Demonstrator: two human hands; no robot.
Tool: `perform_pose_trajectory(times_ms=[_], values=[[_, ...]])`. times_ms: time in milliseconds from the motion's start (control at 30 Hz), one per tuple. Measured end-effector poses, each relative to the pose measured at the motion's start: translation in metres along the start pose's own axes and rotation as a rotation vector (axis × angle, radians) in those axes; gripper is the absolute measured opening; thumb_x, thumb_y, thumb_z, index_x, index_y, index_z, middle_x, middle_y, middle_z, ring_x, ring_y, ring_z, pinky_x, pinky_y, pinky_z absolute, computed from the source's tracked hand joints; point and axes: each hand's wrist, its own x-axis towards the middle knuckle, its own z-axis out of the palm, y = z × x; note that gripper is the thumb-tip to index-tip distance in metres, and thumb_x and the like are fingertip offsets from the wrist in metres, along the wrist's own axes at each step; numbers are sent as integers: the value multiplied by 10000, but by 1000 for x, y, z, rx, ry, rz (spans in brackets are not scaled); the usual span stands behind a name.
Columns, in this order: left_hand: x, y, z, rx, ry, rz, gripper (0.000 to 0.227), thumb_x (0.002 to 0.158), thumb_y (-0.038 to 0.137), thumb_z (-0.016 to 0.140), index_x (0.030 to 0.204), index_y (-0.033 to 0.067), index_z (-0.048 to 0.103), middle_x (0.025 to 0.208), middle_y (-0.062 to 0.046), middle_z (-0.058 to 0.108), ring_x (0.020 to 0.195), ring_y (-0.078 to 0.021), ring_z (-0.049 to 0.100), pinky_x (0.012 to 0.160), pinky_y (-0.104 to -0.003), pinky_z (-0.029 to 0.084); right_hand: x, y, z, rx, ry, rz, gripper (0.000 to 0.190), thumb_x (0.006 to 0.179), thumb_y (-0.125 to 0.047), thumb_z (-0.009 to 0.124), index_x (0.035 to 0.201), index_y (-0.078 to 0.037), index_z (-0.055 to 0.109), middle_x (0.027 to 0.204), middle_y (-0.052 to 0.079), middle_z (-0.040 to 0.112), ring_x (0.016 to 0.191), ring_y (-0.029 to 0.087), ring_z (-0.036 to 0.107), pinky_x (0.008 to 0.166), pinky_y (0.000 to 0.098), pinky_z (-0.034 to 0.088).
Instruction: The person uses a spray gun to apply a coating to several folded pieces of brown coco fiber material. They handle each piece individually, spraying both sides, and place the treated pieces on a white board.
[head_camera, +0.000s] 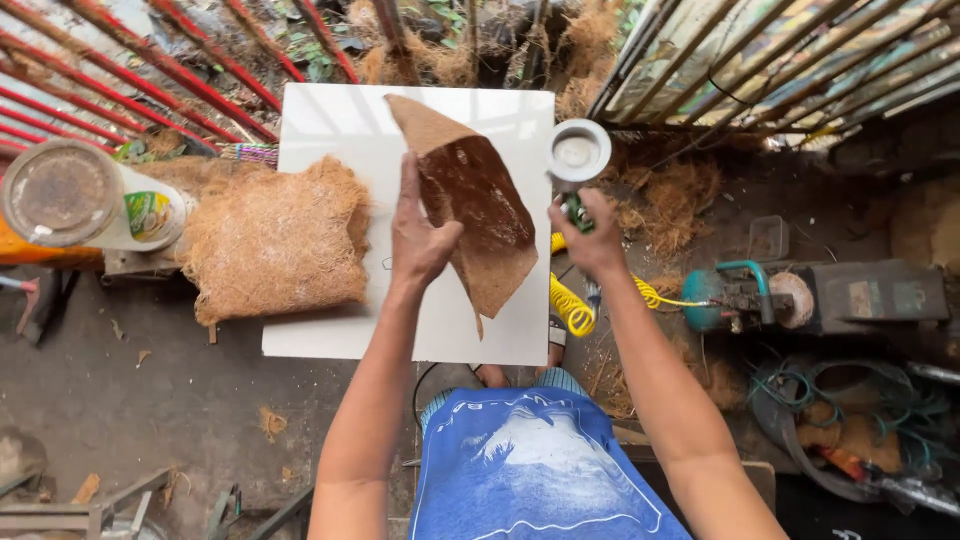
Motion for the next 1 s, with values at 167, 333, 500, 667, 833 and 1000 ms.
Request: perform_pose_trajectory(times_ms=[167,333,500,667,833,1000], values=[[5,-4,-3,-4,-14,-56,1038,681,29,638,1599,208,188,1588,-247,299,1461,-451,270,1055,-467,523,-41,-92,-11,235,-247,308,317,821,-349,837,927,-90,688,816,111,659,637,222,643,703,374,560],[5,0,-4,-1,-81,-41,1052,679,30,647,1599,165,156,1583,-290,254,1441,-500,249,1033,-551,522,-23,-99,20,163,-338,275,269,843,-362,759,860,-127,629,854,82,607,814,279,618,785,409,480],[1,-7,-10,30,-120,-67,1064,685,55,657,1600,136,119,1600,-287,200,1432,-531,225,1036,-621,493,-14,-98,37,185,-360,290,327,848,-410,752,769,-142,581,770,21,505,722,224,540,727,376,442],[0,-3,-10,44,-113,-85,1089,643,-24,581,1604,183,111,1624,-246,182,1443,-535,201,1041,-653,476,-6,-110,26,102,-464,359,389,822,-480,735,747,-132,576,809,47,550,791,263,592,765,384,470],[-2,-2,-8,58,-108,-93,1102,635,-41,570,1605,208,109,1630,-233,177,1443,-532,198,1046,-671,458,-11,-79,37,32,-433,409,423,830,-521,704,805,-109,616,859,93,605,871,317,634,791,422,491],[-2,-3,-8,27,-110,-77,1111,625,-46,556,1604,208,99,1638,-234,146,1443,-556,177,1048,-692,448,-18,-58,35,23,-429,491,411,846,-513,699,877,-105,655,955,120,655,972,317,644,835,437,495]])
